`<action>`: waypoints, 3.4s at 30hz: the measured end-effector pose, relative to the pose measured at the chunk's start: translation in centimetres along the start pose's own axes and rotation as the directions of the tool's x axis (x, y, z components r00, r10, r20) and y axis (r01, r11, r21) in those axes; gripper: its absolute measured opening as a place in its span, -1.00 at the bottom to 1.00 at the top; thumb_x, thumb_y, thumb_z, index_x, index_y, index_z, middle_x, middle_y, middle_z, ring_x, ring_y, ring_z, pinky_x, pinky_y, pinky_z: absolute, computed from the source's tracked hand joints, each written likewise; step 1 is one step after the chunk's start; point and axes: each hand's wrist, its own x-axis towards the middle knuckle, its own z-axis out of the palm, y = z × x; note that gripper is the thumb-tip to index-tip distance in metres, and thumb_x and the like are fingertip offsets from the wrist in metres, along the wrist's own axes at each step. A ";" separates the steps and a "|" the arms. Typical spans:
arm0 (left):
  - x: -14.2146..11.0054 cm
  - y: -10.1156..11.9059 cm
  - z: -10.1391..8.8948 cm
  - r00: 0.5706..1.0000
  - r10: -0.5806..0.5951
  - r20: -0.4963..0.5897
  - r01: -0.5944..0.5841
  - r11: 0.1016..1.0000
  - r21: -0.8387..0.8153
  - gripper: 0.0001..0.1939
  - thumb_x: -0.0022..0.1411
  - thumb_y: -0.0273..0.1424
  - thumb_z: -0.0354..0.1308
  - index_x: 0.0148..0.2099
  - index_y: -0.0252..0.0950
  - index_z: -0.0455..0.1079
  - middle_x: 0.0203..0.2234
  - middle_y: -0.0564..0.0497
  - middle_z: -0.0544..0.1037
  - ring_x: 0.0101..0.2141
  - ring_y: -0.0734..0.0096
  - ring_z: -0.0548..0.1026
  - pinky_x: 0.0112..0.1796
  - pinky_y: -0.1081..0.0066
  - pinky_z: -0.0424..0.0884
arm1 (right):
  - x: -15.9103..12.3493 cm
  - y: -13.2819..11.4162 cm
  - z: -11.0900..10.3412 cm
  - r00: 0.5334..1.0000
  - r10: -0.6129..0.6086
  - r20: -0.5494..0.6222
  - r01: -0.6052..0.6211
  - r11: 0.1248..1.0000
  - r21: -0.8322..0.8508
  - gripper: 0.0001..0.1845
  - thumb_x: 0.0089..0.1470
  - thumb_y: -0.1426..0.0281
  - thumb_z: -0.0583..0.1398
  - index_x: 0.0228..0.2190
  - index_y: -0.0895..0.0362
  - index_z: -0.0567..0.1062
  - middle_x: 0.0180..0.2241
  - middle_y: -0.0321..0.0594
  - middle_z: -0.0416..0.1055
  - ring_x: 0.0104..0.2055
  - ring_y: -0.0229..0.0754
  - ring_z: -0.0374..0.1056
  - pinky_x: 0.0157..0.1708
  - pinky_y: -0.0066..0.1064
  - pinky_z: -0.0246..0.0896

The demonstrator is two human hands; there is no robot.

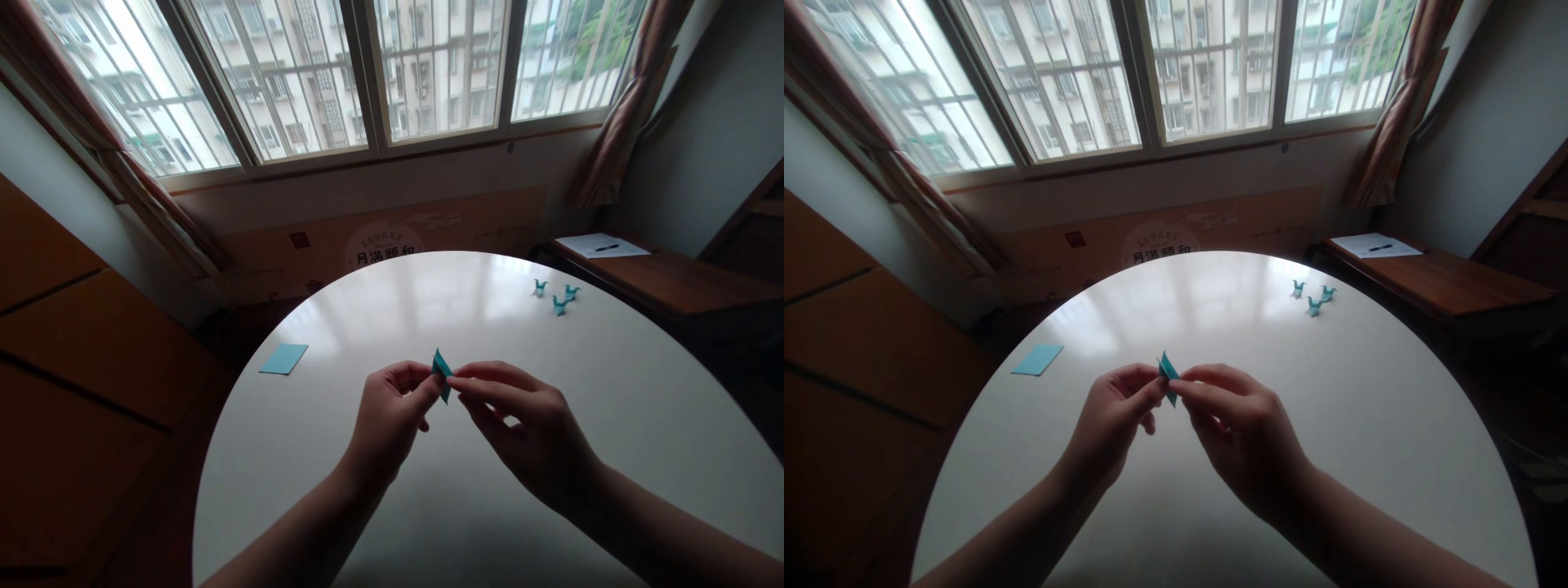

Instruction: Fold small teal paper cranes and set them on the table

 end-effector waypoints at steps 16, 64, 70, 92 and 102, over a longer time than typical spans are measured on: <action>-0.5 -0.2 0.3 0.991 0.040 0.128 -0.040 0.999 -0.003 -0.78 0.05 -0.31 0.42 -0.33 -0.38 0.60 -0.50 -0.03 0.53 -0.51 0.45 0.38 -0.60 0.55 0.32 | 0.6 1.4 0.0 0.903 0.367 0.223 -0.424 0.675 0.604 -0.90 0.04 0.39 0.41 -0.31 0.02 0.68 -0.27 -0.18 0.51 -0.34 -0.17 0.42 -0.61 -0.50 0.35; -1.2 0.0 0.5 0.973 0.224 0.047 -0.227 0.970 0.087 -0.83 0.08 -0.36 0.40 -0.41 -0.36 0.54 -0.49 -0.03 0.53 -0.51 0.44 0.40 -0.61 0.52 0.31 | -0.3 1.2 1.1 0.910 0.393 0.132 -0.359 0.590 0.723 -0.86 0.06 0.46 0.40 -0.30 0.03 0.62 -0.36 -0.27 0.51 -0.37 -0.22 0.42 -0.56 -0.51 0.43; -0.8 0.3 0.0 0.971 0.190 0.143 -0.210 0.968 0.137 -0.83 0.17 -0.33 0.34 -0.26 -0.35 0.62 -0.47 -0.05 0.55 -0.51 0.43 0.41 -0.63 0.54 0.34 | 0.0 1.2 1.3 0.890 0.440 0.121 -0.363 0.523 0.771 -0.82 0.02 0.47 0.43 -0.31 0.03 0.59 -0.36 -0.31 0.48 -0.36 -0.24 0.41 -0.56 -0.53 0.43; -0.9 0.5 0.2 0.987 0.131 0.099 -0.147 0.971 0.187 -0.75 0.20 -0.26 0.31 -0.30 -0.39 0.61 -0.46 -0.09 0.61 -0.53 0.44 0.41 -0.60 0.53 0.35 | -0.2 1.4 1.0 0.858 0.492 0.151 -0.460 0.603 0.652 -0.78 0.02 0.34 0.43 -0.22 0.02 0.70 -0.34 -0.18 0.59 -0.36 -0.17 0.43 -0.59 -0.50 0.41; -0.8 0.1 0.1 0.987 0.145 0.068 -0.154 0.974 0.168 -0.75 0.18 -0.25 0.34 -0.37 -0.36 0.56 -0.52 -0.04 0.58 -0.55 0.45 0.41 -0.57 0.52 0.34 | 0.1 0.8 0.5 0.863 0.457 0.216 -0.493 0.668 0.557 -0.76 0.09 0.28 0.38 -0.19 0.09 0.68 -0.34 -0.14 0.55 -0.37 -0.16 0.41 -0.59 -0.47 0.41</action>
